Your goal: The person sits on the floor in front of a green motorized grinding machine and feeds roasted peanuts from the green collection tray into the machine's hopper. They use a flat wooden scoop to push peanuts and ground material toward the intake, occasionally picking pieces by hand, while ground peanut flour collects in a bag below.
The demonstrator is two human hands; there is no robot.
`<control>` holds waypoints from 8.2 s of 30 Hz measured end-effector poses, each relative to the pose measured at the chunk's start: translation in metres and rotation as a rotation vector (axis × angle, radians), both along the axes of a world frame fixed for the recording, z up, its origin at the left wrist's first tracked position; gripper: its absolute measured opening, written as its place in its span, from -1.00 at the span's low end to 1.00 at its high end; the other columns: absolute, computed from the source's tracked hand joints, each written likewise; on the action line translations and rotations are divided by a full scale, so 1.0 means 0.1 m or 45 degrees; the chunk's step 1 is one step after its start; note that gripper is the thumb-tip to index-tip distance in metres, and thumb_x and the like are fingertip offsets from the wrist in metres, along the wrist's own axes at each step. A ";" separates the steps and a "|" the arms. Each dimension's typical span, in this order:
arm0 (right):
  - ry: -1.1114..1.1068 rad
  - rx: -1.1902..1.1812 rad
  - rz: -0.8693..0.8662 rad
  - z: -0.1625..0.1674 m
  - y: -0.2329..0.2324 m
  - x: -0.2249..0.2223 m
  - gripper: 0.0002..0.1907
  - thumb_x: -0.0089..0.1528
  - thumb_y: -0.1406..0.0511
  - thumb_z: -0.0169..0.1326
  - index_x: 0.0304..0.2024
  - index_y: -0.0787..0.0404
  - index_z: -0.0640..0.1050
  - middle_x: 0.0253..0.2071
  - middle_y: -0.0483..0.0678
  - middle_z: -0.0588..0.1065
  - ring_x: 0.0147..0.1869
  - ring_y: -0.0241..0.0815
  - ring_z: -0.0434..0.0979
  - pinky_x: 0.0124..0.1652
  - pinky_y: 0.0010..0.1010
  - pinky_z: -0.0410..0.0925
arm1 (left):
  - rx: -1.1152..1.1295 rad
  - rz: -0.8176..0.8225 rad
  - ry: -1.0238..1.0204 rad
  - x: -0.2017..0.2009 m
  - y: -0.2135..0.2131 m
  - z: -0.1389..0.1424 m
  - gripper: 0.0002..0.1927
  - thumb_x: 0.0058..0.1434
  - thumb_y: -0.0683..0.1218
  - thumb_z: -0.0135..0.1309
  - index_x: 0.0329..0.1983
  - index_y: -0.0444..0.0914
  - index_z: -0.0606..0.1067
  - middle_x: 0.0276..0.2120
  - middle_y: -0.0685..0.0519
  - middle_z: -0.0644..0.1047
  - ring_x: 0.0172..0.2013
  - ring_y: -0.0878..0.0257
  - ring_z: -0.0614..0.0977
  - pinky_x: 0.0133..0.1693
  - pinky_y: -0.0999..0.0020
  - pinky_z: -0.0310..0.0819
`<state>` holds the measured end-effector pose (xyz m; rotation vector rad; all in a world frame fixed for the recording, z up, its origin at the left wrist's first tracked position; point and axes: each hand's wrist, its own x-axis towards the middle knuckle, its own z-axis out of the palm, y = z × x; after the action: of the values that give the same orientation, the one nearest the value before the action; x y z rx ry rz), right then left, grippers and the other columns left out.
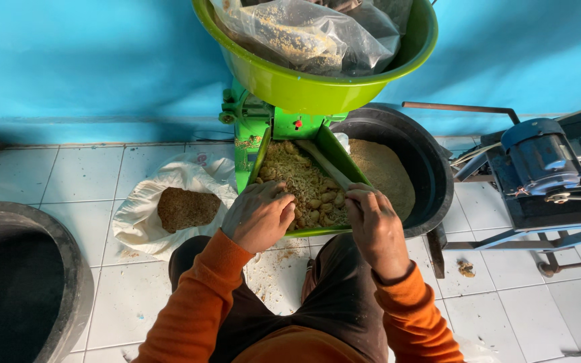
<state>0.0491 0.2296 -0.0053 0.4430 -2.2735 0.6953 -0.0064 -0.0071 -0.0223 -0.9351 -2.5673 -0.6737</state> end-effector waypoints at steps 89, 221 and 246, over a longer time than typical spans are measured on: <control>0.076 0.084 -0.096 0.46 0.24 0.45 -0.87 0.21 0.48 0.23 -0.21 0.34 0.55 -0.11 0.06 0.63 -0.12 -0.12 0.66 -0.14 -0.36 0.55 | -0.025 -0.035 0.034 -0.05 0.03 -0.01 -0.79 0.24 -0.05 0.11 -0.23 -0.29 0.62 -0.15 -0.13 0.61 -0.16 -0.01 0.63 -0.04 0.05 0.45; 0.037 -0.192 0.128 0.18 -0.06 0.27 -0.80 0.34 0.48 0.13 -0.12 0.37 0.35 -0.03 0.16 0.61 -0.16 -0.14 0.71 -0.24 -0.46 0.56 | -0.304 0.272 -0.094 -0.07 -0.01 -0.21 -0.43 0.35 0.29 -0.11 0.15 -0.20 0.51 0.24 -0.13 0.44 0.24 -0.06 0.45 0.29 -0.35 -0.03; -0.096 -0.230 -0.101 0.88 0.25 0.77 -0.75 0.33 0.46 0.16 -0.07 0.35 0.33 -0.07 0.10 0.62 -0.13 -0.14 0.70 -0.20 -0.46 0.54 | -0.236 0.251 -0.011 -0.08 -0.04 -0.12 -0.58 0.32 0.19 0.00 -0.02 -0.20 0.58 0.09 -0.10 0.56 0.08 -0.03 0.57 0.20 -0.30 0.18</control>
<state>0.1261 0.2544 0.0828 0.2426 -2.2600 0.8809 -0.0144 -0.0111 -0.0345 -0.7197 -2.7187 -0.3915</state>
